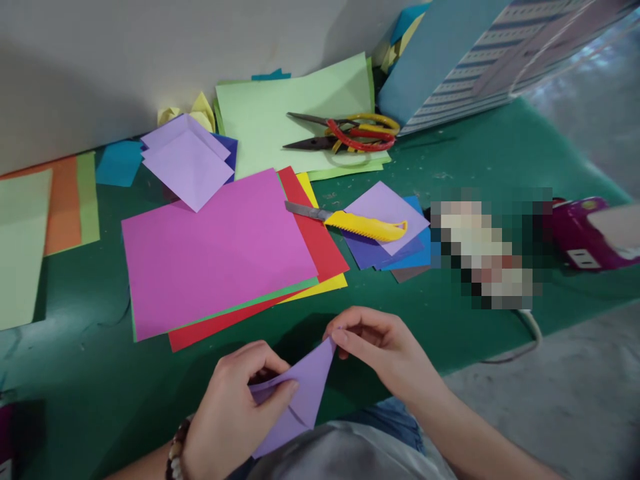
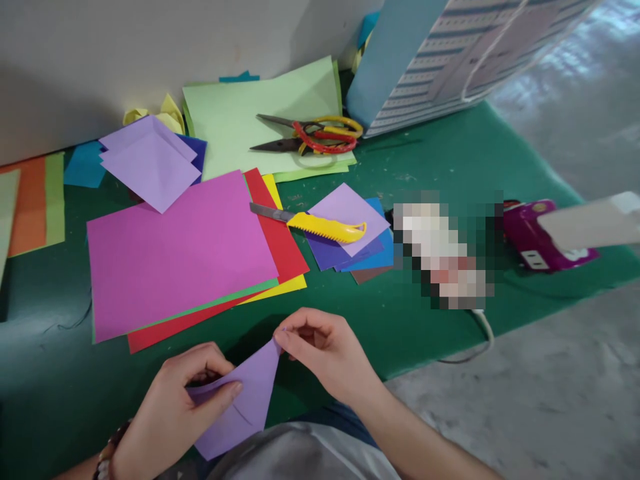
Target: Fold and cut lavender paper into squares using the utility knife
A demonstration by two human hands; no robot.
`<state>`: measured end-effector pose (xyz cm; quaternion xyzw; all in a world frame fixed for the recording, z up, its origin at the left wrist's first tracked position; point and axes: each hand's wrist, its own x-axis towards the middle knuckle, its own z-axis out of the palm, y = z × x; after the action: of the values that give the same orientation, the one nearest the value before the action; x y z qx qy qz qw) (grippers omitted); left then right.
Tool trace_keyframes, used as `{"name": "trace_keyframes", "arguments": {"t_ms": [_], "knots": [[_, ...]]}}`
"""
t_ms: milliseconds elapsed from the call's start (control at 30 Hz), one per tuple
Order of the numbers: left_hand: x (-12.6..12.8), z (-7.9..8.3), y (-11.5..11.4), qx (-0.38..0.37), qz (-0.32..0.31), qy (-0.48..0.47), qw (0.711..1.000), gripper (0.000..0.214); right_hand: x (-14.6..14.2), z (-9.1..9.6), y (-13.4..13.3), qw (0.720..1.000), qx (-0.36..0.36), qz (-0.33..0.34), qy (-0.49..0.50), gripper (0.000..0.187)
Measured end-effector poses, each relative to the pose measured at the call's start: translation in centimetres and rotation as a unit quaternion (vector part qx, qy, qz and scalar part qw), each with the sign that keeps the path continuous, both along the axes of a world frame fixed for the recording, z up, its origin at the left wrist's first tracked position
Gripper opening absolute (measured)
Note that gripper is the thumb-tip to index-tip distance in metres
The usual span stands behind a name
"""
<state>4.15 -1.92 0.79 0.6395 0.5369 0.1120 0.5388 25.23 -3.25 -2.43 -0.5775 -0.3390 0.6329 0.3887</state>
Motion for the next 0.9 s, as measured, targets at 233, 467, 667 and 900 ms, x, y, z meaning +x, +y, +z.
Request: {"name": "trace_keyframes", "arguments": {"t_ms": [233, 467, 667, 900], "knots": [[0.0, 0.05, 0.04, -0.003, 0.002, -0.003, 1.0, 0.012, 0.17, 0.01, -0.02, 1.0, 0.007, 0.001, 0.016, 0.021], [0.05, -0.08, 0.06, -0.04, 0.01, -0.005, 0.999, 0.011, 0.29, -0.24, -0.07, 0.999, 0.017, 0.003, 0.031, 0.016], [-0.06, -0.09, -0.1, -0.037, 0.008, -0.001, 0.999, 0.011, 0.42, -0.24, 0.04, 0.999, 0.016, 0.009, 0.034, 0.017], [-0.18, -0.44, -0.26, -0.031, 0.007, -0.002, 0.999, 0.011, 0.36, -0.32, -0.01, 0.999, 0.019, 0.003, 0.051, 0.019]]}}
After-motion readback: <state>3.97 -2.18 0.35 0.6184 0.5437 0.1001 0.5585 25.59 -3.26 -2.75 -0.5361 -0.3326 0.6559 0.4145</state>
